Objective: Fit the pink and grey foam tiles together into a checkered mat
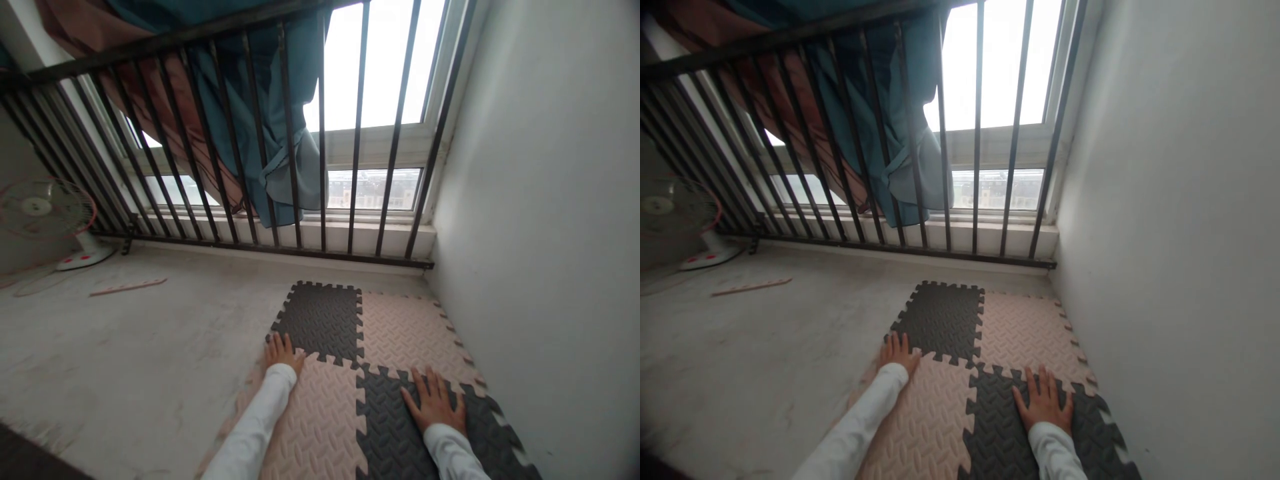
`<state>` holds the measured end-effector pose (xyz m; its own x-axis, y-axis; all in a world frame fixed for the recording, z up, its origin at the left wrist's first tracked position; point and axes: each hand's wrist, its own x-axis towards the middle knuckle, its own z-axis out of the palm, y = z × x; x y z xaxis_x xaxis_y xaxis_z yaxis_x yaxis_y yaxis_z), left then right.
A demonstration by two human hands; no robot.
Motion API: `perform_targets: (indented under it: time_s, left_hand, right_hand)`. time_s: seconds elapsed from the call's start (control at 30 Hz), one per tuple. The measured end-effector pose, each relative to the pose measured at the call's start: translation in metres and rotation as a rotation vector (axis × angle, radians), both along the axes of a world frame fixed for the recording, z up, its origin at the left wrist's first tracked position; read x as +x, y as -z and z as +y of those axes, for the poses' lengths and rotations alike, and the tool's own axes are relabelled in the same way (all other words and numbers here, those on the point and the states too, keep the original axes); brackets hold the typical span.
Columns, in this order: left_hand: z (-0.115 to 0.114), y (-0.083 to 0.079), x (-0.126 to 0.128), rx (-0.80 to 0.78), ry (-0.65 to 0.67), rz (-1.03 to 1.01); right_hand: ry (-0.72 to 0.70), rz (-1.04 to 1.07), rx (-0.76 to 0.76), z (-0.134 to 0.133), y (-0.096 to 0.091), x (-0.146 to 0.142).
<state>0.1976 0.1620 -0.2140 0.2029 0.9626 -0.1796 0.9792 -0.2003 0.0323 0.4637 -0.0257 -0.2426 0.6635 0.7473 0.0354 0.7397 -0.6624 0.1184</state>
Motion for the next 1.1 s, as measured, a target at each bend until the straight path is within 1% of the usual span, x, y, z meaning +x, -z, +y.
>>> perform_targets:
  time_s: [0.03,0.1,0.17,0.23,0.3,0.4,0.47,0.5,0.6,0.67,0.7,0.77,0.83,0.93,1.03,1.1]
  left_hand:
    - [0.002,0.001,-0.014,0.021,-0.007,0.016]
    - [0.004,0.005,-0.036,0.025,0.052,0.018]
    - [0.004,0.010,-0.048,0.000,0.113,0.011]
    - [0.002,0.014,-0.050,0.011,0.121,0.012]
    - [-0.002,0.016,-0.048,0.075,0.137,-0.011]
    - [-0.008,0.019,-0.046,0.172,0.146,-0.062]
    - [-0.010,0.019,-0.046,0.200,0.140,-0.078]
    - [-0.011,0.019,-0.046,0.208,0.138,-0.082]
    - [-0.012,0.018,-0.046,0.220,0.132,-0.096]
    - [-0.012,0.018,-0.045,0.228,0.128,-0.107]
    - [-0.012,0.018,-0.045,0.236,0.126,-0.113]
    - [-0.012,0.022,-0.044,0.262,0.123,-0.121]
    - [-0.012,0.027,-0.044,0.292,0.120,-0.124]
    - [-0.012,0.033,-0.044,0.332,0.122,-0.122]
    - [-0.012,0.033,-0.045,0.349,0.126,-0.117]
    - [-0.013,0.033,-0.045,0.348,0.125,-0.119]
  right_hand:
    - [0.007,0.005,-0.013,0.000,-0.004,-0.002]
    - [0.019,0.018,-0.033,0.000,-0.010,-0.004]
    - [0.023,0.031,-0.044,0.000,-0.013,-0.005]
    - [0.016,0.046,-0.051,-0.002,-0.014,-0.004]
    - [0.027,0.057,-0.061,-0.003,-0.015,-0.004]
    - [0.091,0.085,-0.069,0.009,-0.023,-0.006]
    - [0.089,0.101,-0.050,0.032,-0.032,-0.009]
    - [0.051,0.110,-0.038,0.047,-0.038,-0.011]
    - [-0.142,0.136,-0.038,0.106,-0.050,-0.018]
    - [-0.231,0.161,-0.055,0.145,-0.051,-0.021]
    - [-0.245,0.172,-0.060,0.163,-0.049,-0.022]
    - [-0.228,0.194,-0.069,0.189,-0.042,-0.024]
    - [-0.191,0.193,-0.068,0.205,-0.033,-0.024]
    - [-0.198,0.149,-0.039,0.213,-0.025,-0.021]
    - [-0.250,0.123,-0.009,0.215,-0.025,-0.017]
    - [-0.246,0.110,0.031,0.220,-0.026,-0.014]
